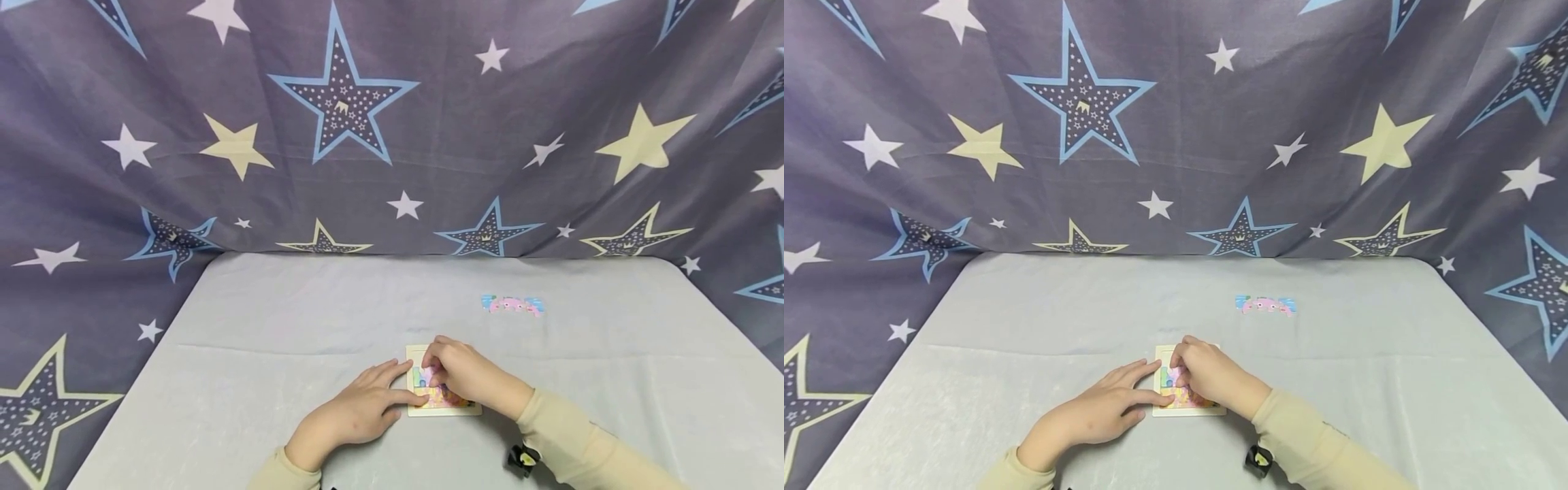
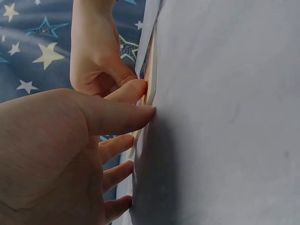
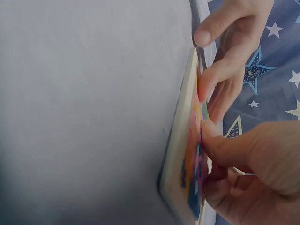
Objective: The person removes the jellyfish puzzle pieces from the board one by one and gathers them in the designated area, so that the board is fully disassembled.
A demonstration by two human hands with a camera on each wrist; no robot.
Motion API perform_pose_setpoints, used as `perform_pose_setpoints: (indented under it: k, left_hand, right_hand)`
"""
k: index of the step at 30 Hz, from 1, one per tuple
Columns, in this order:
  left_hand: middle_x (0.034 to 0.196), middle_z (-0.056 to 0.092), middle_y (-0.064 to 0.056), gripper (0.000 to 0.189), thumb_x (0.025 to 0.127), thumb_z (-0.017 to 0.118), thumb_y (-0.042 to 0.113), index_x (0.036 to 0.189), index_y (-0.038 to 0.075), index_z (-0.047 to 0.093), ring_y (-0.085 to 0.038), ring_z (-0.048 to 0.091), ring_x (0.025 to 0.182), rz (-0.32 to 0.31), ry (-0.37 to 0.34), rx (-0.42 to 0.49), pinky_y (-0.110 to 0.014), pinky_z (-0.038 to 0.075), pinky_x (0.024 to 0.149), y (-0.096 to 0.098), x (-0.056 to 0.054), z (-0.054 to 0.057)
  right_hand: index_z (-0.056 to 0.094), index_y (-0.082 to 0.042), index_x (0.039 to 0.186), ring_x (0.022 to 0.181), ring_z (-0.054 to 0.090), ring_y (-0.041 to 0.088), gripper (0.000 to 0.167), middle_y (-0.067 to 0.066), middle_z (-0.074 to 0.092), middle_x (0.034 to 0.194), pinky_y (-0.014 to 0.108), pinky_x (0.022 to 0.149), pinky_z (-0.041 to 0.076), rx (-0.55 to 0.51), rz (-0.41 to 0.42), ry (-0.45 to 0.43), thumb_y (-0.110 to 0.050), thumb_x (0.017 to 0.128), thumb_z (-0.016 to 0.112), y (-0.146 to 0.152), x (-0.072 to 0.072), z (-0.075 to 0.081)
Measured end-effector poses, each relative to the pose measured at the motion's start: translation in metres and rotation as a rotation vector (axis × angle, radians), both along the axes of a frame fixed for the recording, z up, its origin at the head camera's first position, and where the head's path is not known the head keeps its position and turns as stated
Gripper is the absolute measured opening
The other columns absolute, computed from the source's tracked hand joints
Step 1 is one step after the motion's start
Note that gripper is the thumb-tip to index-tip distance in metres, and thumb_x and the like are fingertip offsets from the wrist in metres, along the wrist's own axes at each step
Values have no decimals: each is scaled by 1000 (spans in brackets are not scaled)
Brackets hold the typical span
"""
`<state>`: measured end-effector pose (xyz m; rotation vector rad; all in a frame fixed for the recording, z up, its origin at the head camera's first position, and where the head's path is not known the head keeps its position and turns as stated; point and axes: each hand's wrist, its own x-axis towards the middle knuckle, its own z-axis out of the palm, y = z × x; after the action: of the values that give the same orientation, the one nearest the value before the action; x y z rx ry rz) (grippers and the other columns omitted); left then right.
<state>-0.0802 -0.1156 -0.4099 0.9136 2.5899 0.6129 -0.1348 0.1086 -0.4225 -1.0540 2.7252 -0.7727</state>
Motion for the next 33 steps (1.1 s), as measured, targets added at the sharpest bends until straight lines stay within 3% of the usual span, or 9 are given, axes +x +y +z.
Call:
perform_pose_setpoints:
  k: [14, 33]
  left_hand:
    - [156, 35, -7, 41, 98, 58, 7, 127, 35, 67, -32, 29, 144, 11, 1, 2, -54, 26, 115, 3, -1, 0]
    - [155, 38, -6, 41, 97, 59, 7, 125, 35, 68, -33, 31, 144, 44, 4, -2, -55, 28, 114, 6, 2, 4]
  right_hand:
    - [65, -6, 93, 69, 47, 8, 20, -5, 50, 76, 25, 64, 44, -25, -55, -58, 7, 82, 75, 1, 0, -5]
    - [64, -10, 91, 63, 40, 5, 20, -8, 45, 70, 23, 59, 39, -63, -19, -111, -1, 81, 79, 4, -4, -5]
